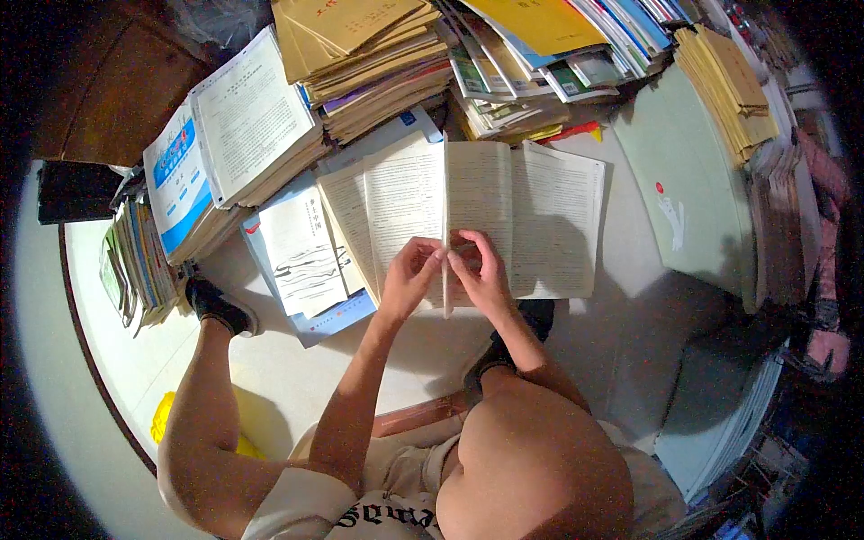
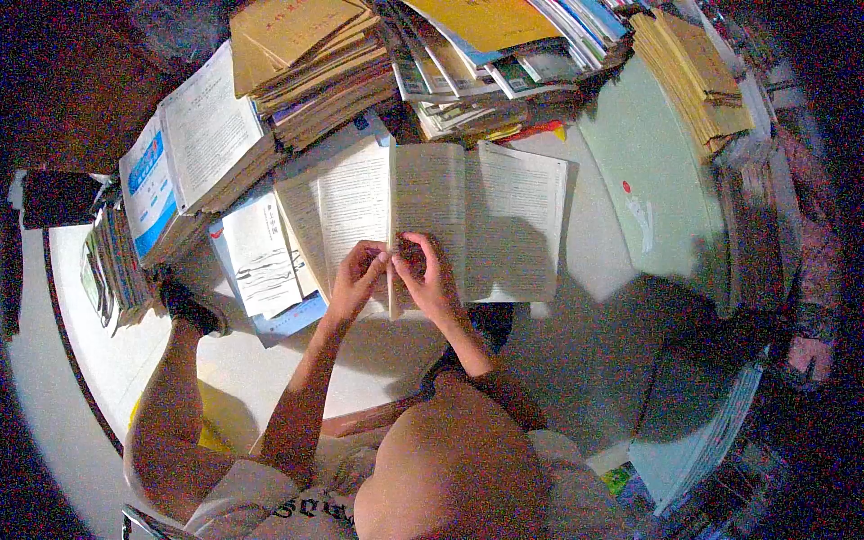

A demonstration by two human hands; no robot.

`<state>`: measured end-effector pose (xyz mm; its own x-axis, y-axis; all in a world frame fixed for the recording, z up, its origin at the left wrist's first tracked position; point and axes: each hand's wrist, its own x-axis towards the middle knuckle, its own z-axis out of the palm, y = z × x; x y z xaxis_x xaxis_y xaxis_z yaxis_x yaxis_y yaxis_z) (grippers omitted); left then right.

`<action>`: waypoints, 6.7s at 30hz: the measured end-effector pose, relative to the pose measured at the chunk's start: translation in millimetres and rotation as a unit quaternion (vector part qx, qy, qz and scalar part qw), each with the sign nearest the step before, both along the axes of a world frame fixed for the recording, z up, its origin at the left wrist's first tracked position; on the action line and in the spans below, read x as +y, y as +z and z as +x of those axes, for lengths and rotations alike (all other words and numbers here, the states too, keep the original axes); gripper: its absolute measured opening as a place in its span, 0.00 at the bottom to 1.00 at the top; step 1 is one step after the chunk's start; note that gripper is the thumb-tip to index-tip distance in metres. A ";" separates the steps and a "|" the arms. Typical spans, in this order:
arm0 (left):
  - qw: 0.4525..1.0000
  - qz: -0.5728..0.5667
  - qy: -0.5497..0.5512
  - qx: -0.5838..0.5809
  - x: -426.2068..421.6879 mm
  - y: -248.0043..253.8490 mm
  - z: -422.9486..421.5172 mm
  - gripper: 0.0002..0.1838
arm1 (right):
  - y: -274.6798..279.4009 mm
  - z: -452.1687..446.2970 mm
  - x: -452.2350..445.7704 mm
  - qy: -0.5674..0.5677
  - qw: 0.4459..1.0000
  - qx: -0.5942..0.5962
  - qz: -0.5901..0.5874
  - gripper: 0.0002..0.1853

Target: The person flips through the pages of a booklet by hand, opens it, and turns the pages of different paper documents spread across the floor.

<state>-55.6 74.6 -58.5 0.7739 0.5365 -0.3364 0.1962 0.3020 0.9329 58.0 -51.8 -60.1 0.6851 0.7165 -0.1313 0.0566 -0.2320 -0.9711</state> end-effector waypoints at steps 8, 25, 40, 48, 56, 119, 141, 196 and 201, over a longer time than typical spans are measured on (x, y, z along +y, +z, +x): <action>0.999 -0.005 -0.019 0.037 4.9 -17.6 -7.7 0.07 | -0.8 2.5 -3.1 -0.048 0.998 0.040 -0.024 0.25; 0.990 -0.107 0.022 -0.090 37.9 96.7 4.6 0.08 | -11.8 139.8 -190.1 -0.187 0.981 0.040 -0.038 0.21; 0.965 0.195 -0.085 0.156 8.9 23.9 6.3 0.12 | -43.3 169.3 -241.2 -0.216 0.973 -0.015 -0.084 0.16; 0.964 0.211 -0.056 0.152 15.2 30.2 5.0 0.13 | -37.0 161.4 -217.1 -0.188 0.978 -0.038 -0.080 0.16; 0.957 0.195 -0.094 0.195 28.0 32.8 -3.9 0.13 | -42.3 161.5 -205.8 -0.156 0.980 -0.089 -0.089 0.13; 0.947 0.225 0.192 0.127 74.5 35.4 -31.2 0.20 | -12.9 -70.0 83.6 0.150 0.985 -0.072 0.055 0.08; 0.961 0.104 0.235 0.100 115.0 97.7 -48.5 0.14 | 23.3 5.3 53.8 0.090 0.991 0.073 0.069 0.25; 0.995 -0.091 0.024 -0.013 12.1 49.2 7.3 0.23 | -5.8 49.7 -54.2 -0.059 0.981 -0.038 -0.179 0.22; 0.994 -0.096 0.057 -0.017 19.4 65.6 13.1 0.24 | -21.5 109.3 -130.0 -0.152 0.984 -0.012 -0.088 0.20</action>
